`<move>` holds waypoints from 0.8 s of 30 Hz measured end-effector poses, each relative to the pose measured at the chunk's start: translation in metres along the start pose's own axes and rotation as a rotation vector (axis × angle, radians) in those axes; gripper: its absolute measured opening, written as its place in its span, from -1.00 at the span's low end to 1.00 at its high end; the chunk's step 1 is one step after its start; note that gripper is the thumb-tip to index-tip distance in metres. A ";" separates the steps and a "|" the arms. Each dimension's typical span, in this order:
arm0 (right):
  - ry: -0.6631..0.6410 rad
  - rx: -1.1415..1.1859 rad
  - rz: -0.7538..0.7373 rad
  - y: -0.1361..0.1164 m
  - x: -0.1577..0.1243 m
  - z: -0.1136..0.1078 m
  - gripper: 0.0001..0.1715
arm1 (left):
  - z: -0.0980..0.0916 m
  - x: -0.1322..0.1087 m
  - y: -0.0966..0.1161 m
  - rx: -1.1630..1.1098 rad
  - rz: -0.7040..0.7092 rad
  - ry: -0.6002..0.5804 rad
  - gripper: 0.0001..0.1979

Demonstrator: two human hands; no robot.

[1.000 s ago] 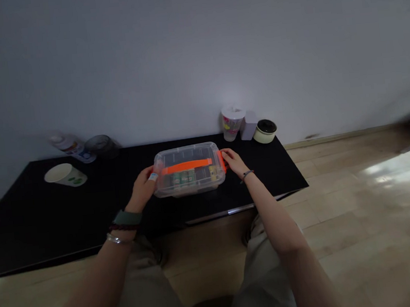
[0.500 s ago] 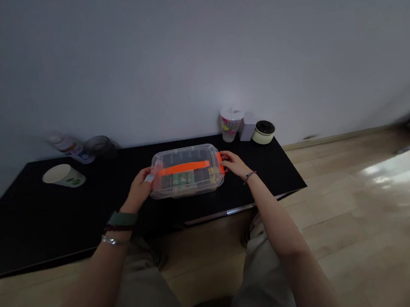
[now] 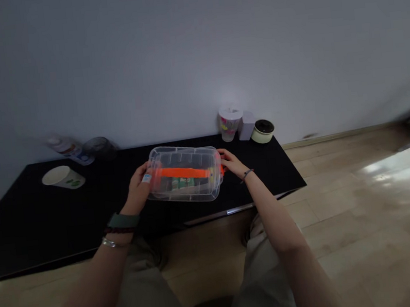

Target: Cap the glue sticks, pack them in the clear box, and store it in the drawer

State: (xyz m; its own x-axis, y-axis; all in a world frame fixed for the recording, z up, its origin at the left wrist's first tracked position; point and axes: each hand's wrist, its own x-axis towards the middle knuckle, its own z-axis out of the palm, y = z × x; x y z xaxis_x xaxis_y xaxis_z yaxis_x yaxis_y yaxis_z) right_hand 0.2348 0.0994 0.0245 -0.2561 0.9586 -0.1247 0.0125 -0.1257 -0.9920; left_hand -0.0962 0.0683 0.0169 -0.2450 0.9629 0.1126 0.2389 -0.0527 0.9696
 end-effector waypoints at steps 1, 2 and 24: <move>0.008 0.001 0.004 0.000 0.001 0.001 -0.54 | 0.001 -0.001 0.000 -0.028 -0.023 -0.007 -0.44; 0.022 0.002 0.006 -0.001 0.001 0.002 -0.54 | 0.002 -0.001 -0.001 -0.054 -0.039 -0.012 -0.43; 0.187 -0.389 -0.227 0.013 0.002 0.008 -0.38 | 0.017 0.003 -0.019 0.030 -0.127 0.126 -0.54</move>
State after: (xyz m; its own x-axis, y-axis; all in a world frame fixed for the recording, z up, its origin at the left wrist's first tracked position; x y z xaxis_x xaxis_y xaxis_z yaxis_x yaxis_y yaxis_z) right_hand 0.2263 0.0978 0.0118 -0.1171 0.9846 0.1298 0.3461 0.1630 -0.9239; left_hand -0.0851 0.0765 -0.0053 -0.3903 0.9205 0.0174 0.2261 0.0776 0.9710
